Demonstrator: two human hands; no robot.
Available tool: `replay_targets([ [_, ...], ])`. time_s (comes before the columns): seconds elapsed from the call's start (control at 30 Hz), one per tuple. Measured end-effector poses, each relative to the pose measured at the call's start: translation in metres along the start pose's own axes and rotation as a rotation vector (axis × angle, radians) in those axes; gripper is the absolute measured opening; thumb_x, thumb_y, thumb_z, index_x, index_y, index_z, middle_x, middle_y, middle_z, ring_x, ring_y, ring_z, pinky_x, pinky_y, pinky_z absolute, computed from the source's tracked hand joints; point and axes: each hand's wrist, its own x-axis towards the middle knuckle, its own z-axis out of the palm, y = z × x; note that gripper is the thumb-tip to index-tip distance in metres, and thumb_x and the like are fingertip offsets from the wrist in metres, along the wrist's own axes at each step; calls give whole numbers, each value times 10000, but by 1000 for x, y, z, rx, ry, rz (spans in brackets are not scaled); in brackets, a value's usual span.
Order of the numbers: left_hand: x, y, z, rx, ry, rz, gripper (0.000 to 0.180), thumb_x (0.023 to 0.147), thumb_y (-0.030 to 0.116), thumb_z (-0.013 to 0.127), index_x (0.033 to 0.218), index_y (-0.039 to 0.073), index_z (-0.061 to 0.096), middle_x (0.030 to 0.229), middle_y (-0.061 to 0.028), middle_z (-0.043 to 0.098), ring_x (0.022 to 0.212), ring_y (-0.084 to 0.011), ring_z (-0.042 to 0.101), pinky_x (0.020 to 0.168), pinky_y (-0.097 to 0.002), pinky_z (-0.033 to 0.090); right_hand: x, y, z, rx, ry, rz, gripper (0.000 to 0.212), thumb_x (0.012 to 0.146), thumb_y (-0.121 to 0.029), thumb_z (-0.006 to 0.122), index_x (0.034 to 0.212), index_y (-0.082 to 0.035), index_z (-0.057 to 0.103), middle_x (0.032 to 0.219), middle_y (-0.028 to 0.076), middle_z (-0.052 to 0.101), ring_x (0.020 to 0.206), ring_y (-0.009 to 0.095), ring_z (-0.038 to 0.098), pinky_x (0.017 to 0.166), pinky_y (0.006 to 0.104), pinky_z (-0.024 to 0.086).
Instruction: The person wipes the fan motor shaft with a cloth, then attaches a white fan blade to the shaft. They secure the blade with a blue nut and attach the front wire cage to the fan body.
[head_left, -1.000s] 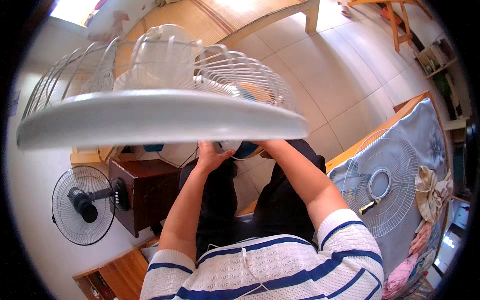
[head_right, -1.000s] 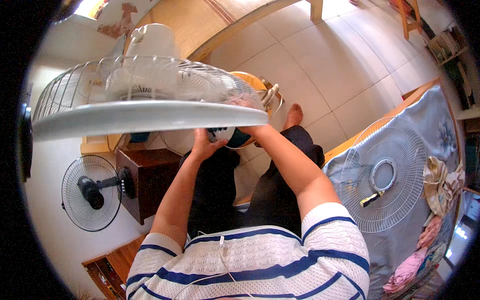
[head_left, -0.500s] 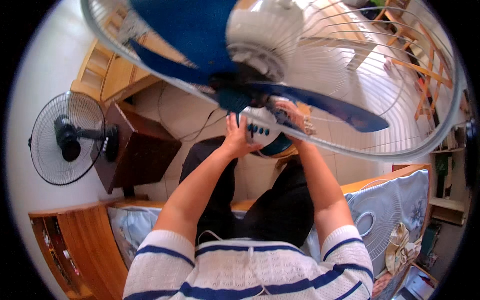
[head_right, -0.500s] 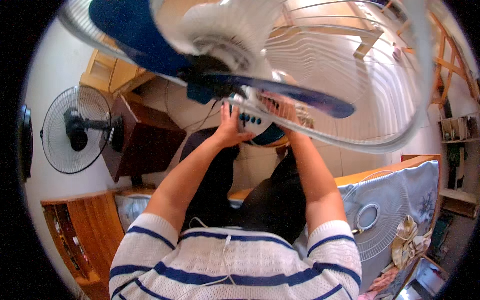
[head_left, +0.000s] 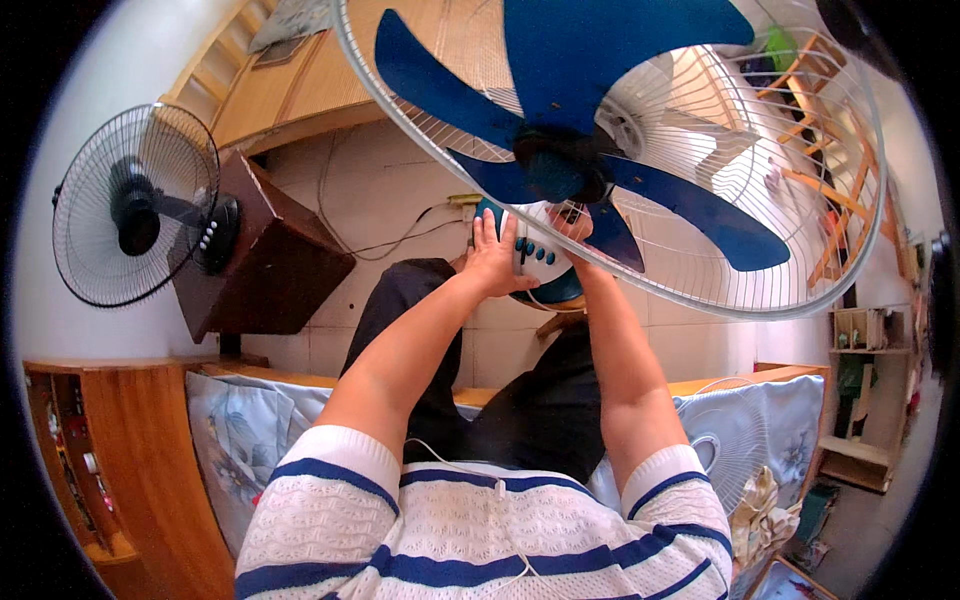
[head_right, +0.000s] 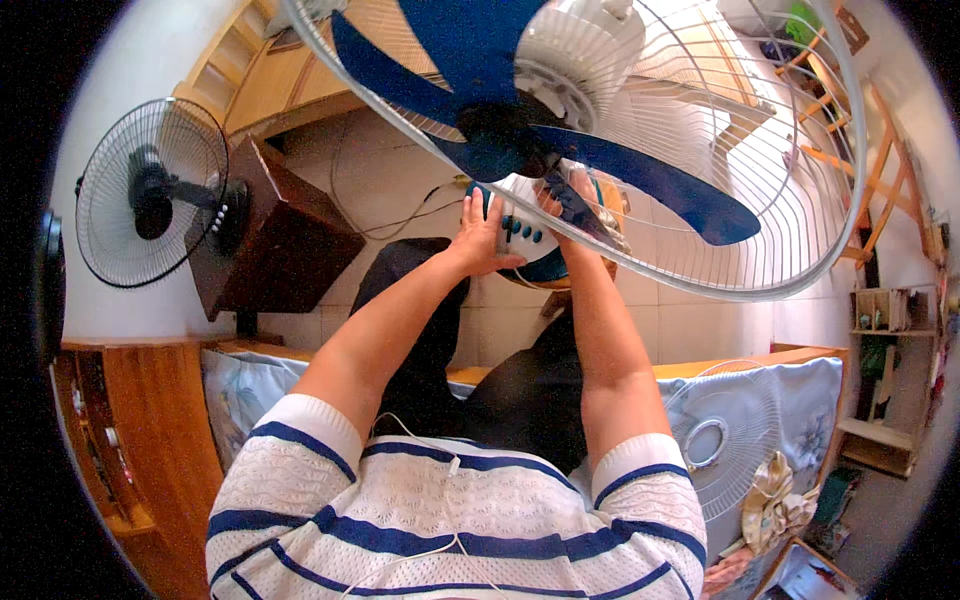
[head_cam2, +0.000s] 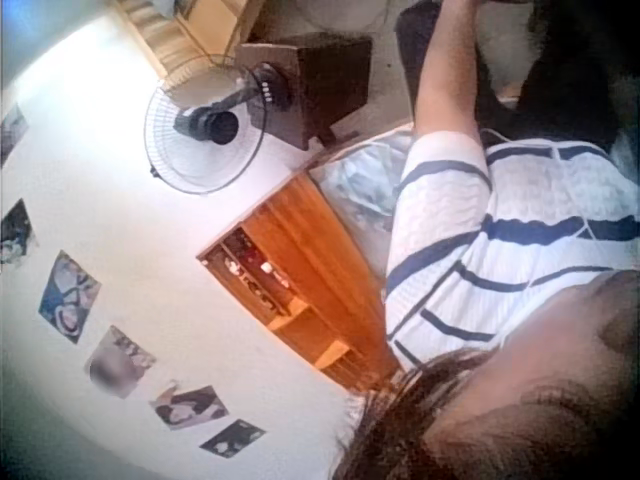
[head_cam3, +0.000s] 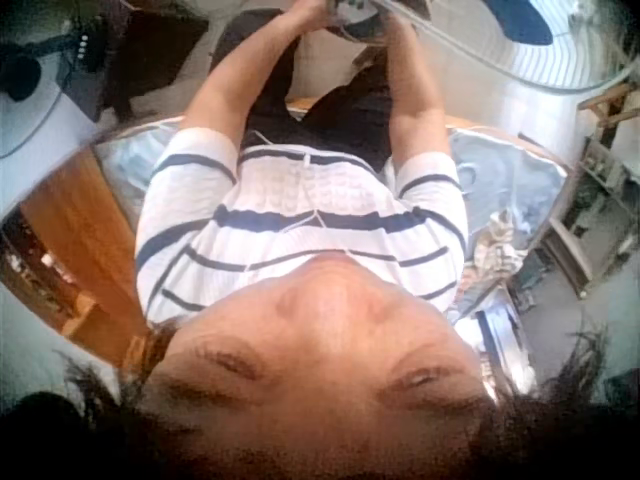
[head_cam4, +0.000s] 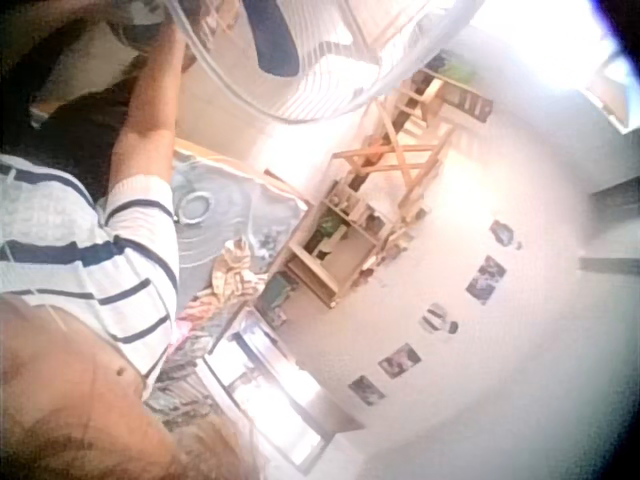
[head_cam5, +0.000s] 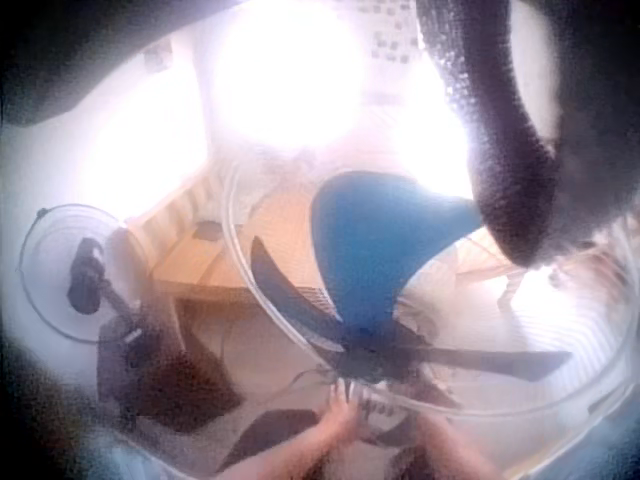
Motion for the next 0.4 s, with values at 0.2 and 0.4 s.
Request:
replay_targets([
  [0.2,-7,-6,-5,15,-29,-40,1245,618,518,809,1483,86,24,1483,-328,-55,1379,-493,-21,1099,-516,199,-12,23,48,80,22,79,351,830,-288,605,1063,-31,549,1066,153,558,1032,294,519,901,389,419],
  [0.4,3,29,-7,-39,-49,39,1231,625,517,805,1484,74,41,1492,-309,-78,1386,-477,-31,1098,-509,203,-45,156,104,401,266,162,435,850,-264,593,1191,-14,490,1151,138,529,1116,255,497,976,353,400],
])
